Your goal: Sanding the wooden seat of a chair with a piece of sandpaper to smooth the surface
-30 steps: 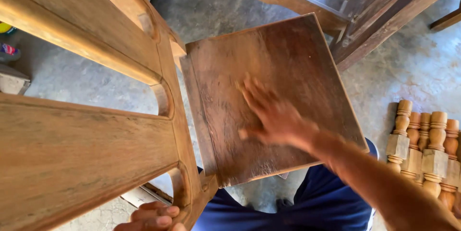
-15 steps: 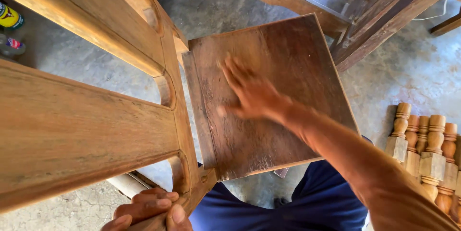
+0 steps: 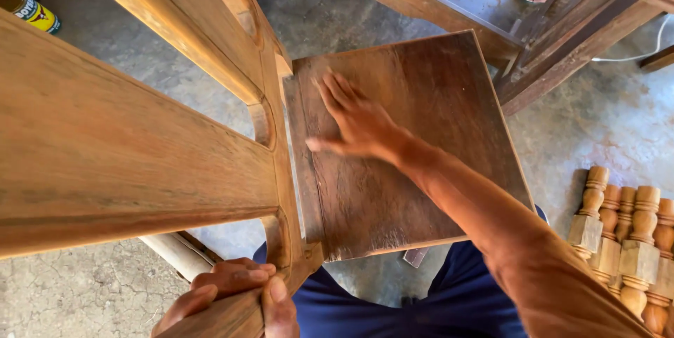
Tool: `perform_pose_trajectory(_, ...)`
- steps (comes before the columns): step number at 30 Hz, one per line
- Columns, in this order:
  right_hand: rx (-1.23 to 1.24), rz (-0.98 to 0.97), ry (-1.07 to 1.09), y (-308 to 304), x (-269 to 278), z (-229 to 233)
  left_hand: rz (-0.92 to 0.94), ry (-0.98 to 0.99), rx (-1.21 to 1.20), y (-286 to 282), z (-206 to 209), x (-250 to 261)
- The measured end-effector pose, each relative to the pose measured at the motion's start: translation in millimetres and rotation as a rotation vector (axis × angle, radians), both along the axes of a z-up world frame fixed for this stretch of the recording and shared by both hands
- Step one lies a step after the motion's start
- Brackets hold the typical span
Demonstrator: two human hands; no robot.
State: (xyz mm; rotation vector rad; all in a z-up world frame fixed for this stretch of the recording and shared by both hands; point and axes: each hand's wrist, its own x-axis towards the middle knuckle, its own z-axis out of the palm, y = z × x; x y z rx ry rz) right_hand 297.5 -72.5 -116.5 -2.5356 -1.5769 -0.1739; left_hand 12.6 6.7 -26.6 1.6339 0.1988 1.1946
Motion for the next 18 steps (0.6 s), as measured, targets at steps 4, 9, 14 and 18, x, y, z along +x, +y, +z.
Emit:
perform_pose_trajectory(4,0.152,-0.011,-0.025,22.2,13.3,-9.2,-0.020,-0.008,0.042,4.0,-2.7,-0.9)
perform_pose_trajectory(9,0.097,0.047,0.060,-35.1,-68.0,14.4,0.010,0.000,0.017,0.7,-6.2,1.4)
perform_pose_trajectory(14,0.037,0.037,-0.039,0.7,-15.1,-9.8,0.063,0.005,-0.003,-1.4,-4.0,3.1)
perform_pose_trajectory(18,0.052,-0.022,0.067,24.5,-0.2,-3.6,-0.016,-0.001,0.046,4.3,-10.8,-2.0)
